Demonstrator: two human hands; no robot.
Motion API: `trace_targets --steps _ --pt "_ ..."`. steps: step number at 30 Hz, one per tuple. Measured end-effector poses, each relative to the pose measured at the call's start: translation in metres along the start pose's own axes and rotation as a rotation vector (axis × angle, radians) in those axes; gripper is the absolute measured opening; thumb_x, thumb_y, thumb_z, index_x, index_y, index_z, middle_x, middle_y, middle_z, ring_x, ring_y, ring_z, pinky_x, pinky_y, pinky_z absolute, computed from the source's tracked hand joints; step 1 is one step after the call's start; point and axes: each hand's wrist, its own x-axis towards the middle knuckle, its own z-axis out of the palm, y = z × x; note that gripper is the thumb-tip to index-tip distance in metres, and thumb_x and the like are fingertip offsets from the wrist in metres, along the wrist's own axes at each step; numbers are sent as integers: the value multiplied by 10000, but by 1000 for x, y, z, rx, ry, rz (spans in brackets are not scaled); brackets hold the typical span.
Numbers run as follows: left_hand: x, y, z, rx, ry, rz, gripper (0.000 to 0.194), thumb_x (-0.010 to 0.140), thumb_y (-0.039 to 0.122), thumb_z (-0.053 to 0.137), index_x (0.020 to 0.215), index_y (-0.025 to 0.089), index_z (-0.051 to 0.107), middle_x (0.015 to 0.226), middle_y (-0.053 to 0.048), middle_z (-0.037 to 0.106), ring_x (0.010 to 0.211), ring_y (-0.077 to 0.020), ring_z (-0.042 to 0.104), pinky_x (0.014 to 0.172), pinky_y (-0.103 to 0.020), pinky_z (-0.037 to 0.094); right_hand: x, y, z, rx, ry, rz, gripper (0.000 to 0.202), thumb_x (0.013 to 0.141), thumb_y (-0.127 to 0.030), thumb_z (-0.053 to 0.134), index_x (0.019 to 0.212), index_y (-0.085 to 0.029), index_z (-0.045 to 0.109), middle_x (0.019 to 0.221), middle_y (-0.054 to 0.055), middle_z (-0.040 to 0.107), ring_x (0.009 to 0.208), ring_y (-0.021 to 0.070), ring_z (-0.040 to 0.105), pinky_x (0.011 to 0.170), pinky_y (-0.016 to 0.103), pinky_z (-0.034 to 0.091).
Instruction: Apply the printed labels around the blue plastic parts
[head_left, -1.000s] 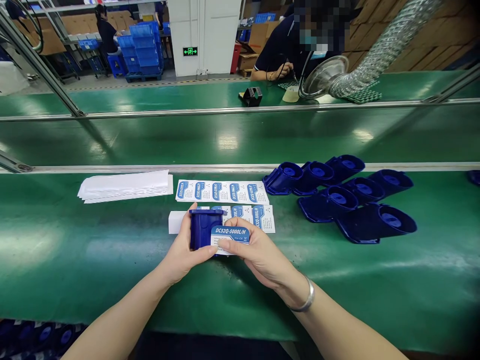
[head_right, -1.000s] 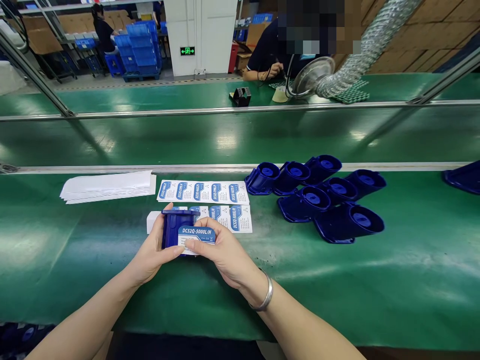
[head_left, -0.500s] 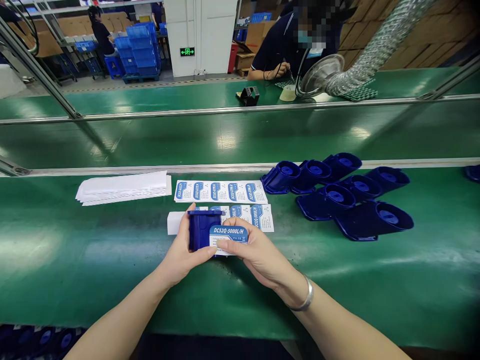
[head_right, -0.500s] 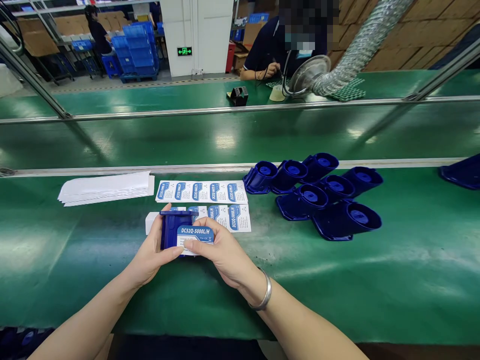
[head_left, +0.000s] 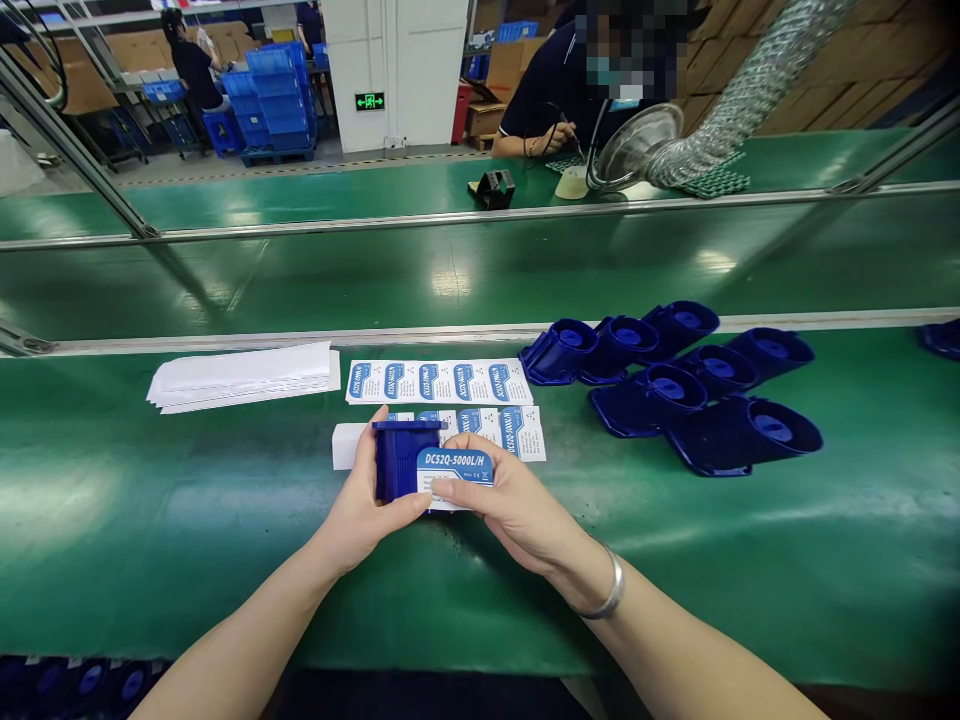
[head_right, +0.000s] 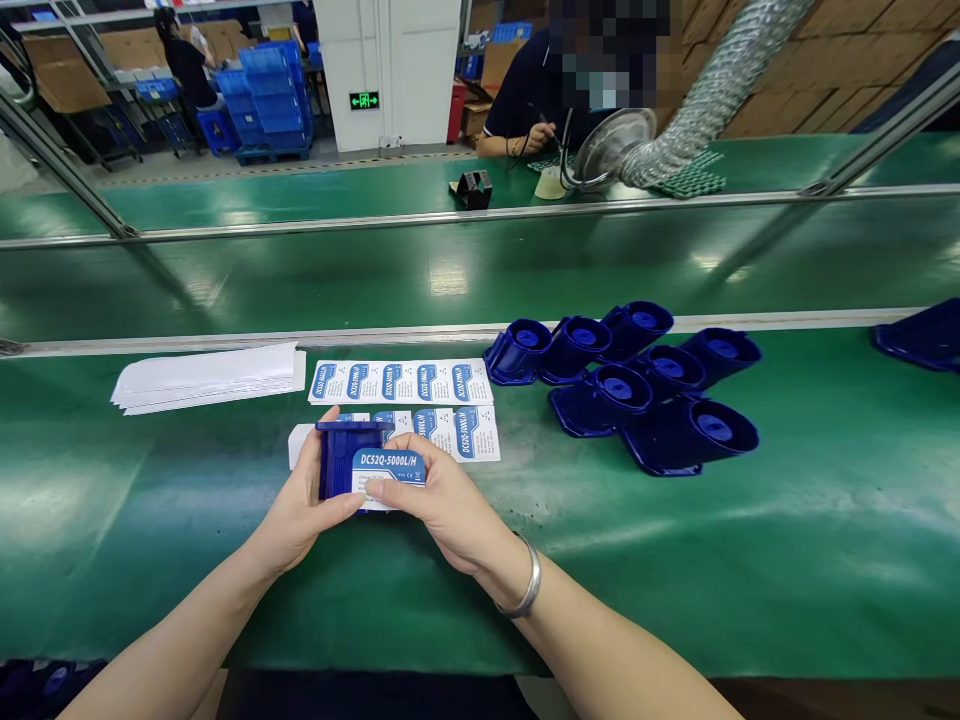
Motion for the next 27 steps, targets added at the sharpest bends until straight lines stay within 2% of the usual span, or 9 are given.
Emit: trace_targets --steps 14,17,20,22,27 --pt "0 -1 0 -17 26 -5 1016 815 321 802 1588 394 147 1606 -69 356 1444 -347 383 1180 -500 352 0 0 0 -27 -2 -1 421 729 -327 937 966 -198 615 920 -12 652 860 143 578 835 262 457" --pt "1 -1 3 -58 54 -5 887 847 339 770 1555 381 235 1587 -59 381 1438 -333 393 1166 -475 376 0 3 3 -90 -3 -22 426 740 -362 927 967 -198 605 915 -8 644 851 150 568 821 272 457" --pt "2 -1 7 -89 169 24 673 894 373 714 1472 354 369 1486 -48 496 1378 -313 469 1129 -454 418 -2 9 7 -205 -16 -73 390 784 -387 888 961 -208 589 899 -16 618 820 150 550 772 268 448" --pt "3 -1 9 -107 227 31 603 899 378 707 1425 343 414 1406 -48 561 1319 -312 527 1096 -464 450 -3 13 9 -260 -23 -107 364 817 -392 857 981 -217 584 893 -19 605 808 153 545 747 266 443" --pt "2 4 10 -192 240 -28 729 846 346 764 1466 338 380 1413 -61 578 1326 -323 531 1092 -470 459 -2 11 10 -163 -61 -131 354 853 -422 822 1049 -223 605 975 13 633 912 191 578 831 298 467"
